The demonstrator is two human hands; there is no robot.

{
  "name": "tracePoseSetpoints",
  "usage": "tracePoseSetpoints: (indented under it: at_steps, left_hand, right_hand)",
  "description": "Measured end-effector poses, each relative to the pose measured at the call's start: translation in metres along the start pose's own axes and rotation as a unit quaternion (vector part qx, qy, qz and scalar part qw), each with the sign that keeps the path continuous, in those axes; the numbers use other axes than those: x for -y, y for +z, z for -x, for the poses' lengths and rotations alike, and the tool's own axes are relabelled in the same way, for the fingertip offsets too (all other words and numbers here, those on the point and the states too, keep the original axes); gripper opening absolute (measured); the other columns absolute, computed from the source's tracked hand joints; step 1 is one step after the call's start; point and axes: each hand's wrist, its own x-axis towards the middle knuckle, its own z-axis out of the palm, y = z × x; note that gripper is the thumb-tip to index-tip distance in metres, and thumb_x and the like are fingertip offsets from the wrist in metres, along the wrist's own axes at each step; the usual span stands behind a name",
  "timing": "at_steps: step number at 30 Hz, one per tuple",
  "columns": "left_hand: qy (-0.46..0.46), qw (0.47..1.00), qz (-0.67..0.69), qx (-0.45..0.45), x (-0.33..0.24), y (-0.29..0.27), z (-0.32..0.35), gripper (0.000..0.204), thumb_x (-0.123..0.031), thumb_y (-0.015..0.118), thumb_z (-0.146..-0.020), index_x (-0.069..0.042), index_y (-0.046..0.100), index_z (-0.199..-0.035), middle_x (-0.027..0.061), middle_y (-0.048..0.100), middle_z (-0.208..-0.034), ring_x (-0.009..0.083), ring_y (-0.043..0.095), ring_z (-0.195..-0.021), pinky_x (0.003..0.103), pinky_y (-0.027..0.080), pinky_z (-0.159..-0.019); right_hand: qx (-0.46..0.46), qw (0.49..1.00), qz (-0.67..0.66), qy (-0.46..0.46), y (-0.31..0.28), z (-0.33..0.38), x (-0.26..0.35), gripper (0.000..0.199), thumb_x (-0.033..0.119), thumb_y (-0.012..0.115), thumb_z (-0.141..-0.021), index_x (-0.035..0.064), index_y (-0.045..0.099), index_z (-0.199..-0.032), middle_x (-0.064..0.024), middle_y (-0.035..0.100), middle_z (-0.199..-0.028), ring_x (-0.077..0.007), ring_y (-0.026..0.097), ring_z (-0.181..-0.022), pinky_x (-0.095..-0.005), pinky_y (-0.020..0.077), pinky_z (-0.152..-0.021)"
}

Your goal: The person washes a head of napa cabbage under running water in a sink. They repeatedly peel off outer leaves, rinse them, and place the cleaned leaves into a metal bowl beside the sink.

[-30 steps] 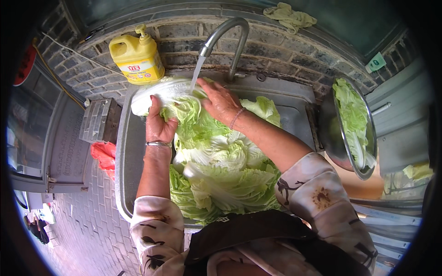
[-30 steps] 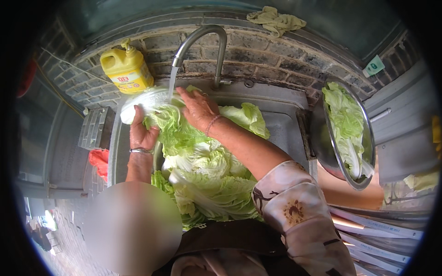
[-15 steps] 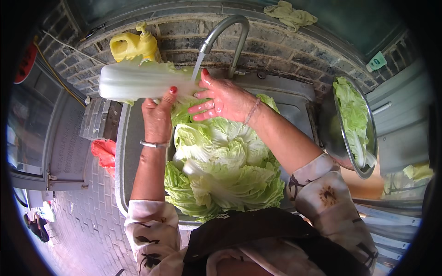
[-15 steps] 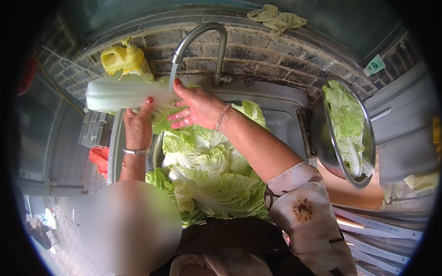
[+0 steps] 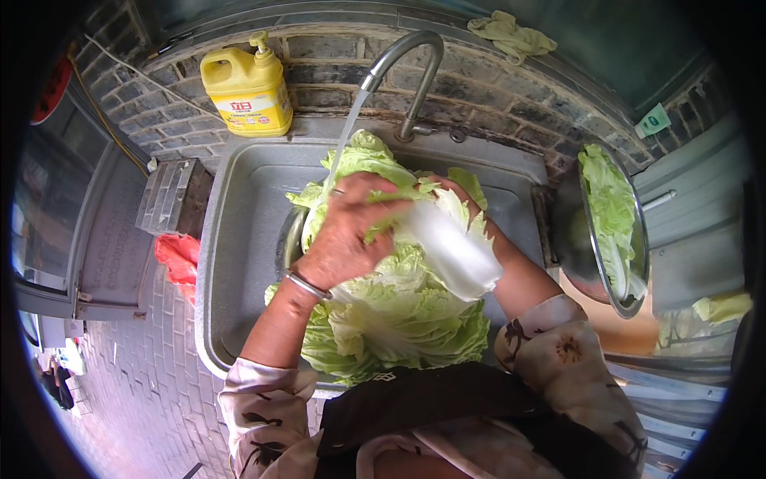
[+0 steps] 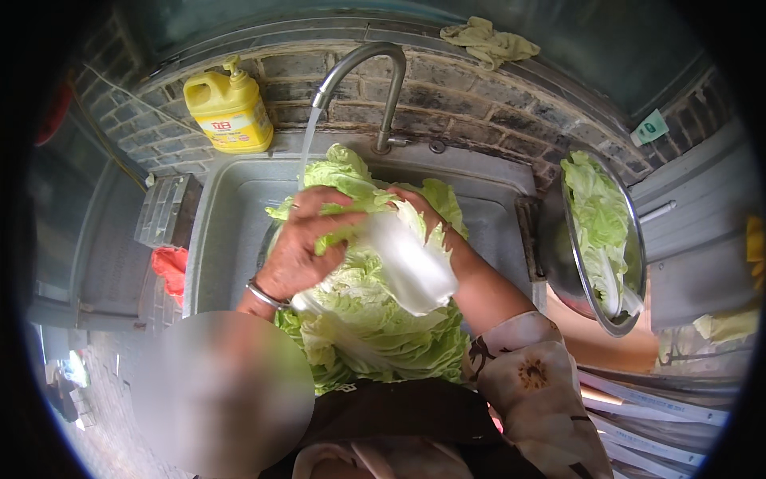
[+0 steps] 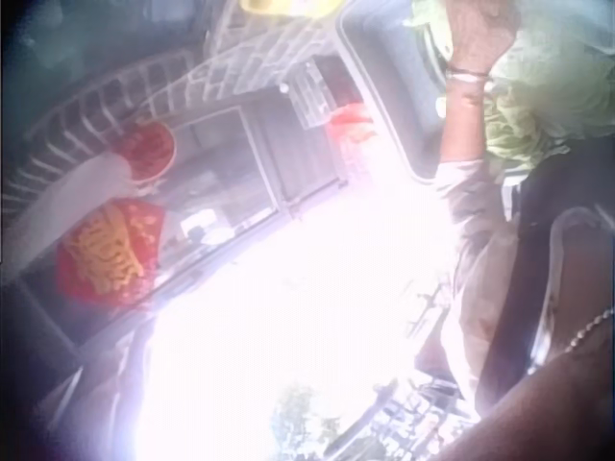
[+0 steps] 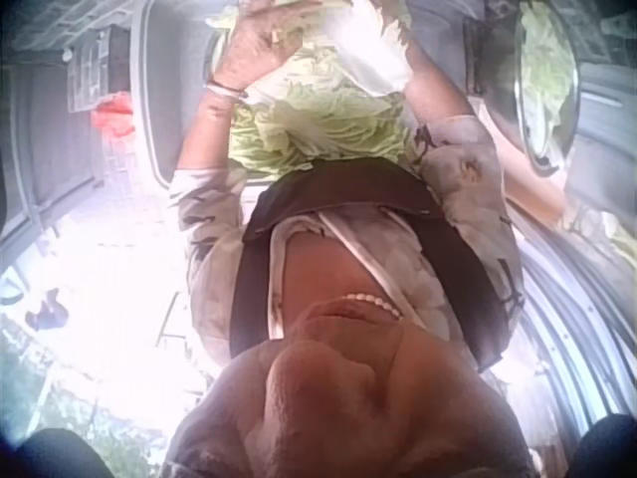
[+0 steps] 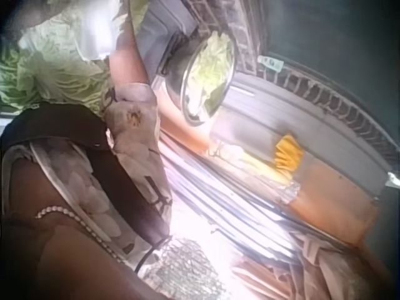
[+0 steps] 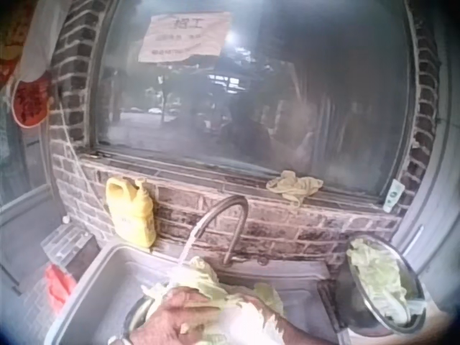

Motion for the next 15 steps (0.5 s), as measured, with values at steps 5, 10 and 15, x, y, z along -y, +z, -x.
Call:
tracePoseSetpoints:
  at_steps: [5, 10, 15]
  left_hand:
    - [-0.171, 0.974, 0.039, -0.147, 0.051, -0.012, -0.006, 0.053, -0.013, 0.073, -0.071, -0.007, 0.052, -0.119, 0.0120, 0.045, -0.125, 0.0231, 0.040, -0.116, 0.033, 0.035, -0.095]
    - [-0.269, 0.894, 0.350, -0.073, 0.079, -0.001, -0.008, 0.048, -0.020, 0.075, -0.071, 0.001, 0.056, -0.110, 0.0059, 0.058, -0.107, 0.0143, 0.051, -0.096, 0.027, 0.043, -0.084]
    - [-0.345, 0.919, 0.186, -0.041, 0.103, -0.009, -0.022, 0.046, -0.035, 0.067, -0.078, 0.003, 0.059, -0.101, 0.0072, 0.063, -0.087, 0.0156, 0.054, -0.074, 0.030, 0.044, -0.071]
  right_hand:
    - [-0.026, 0.942, 0.307, -0.132, -0.052, -0.006, -0.038, 0.023, 0.015, 0.056, -0.085, 0.0038, 0.056, -0.105, -0.0057, 0.060, -0.094, -0.0122, 0.057, -0.081, -0.0254, 0.0464, -0.072]
    - [-0.044, 0.971, 0.174, -0.160, -0.016, 0.022, -0.015, 0.033, 0.019, 0.053, -0.088, 0.0035, 0.050, -0.117, -0.0079, 0.056, -0.104, -0.0145, 0.054, -0.097, -0.0268, 0.0419, -0.086]
    - [0.030, 0.996, -0.080, 0.003, -0.045, 0.003, -0.028, 0.039, 0.026, 0.050, -0.090, 0.0041, 0.046, -0.123, -0.0098, 0.052, -0.116, -0.0172, 0.051, -0.105, -0.0284, 0.0401, -0.091]
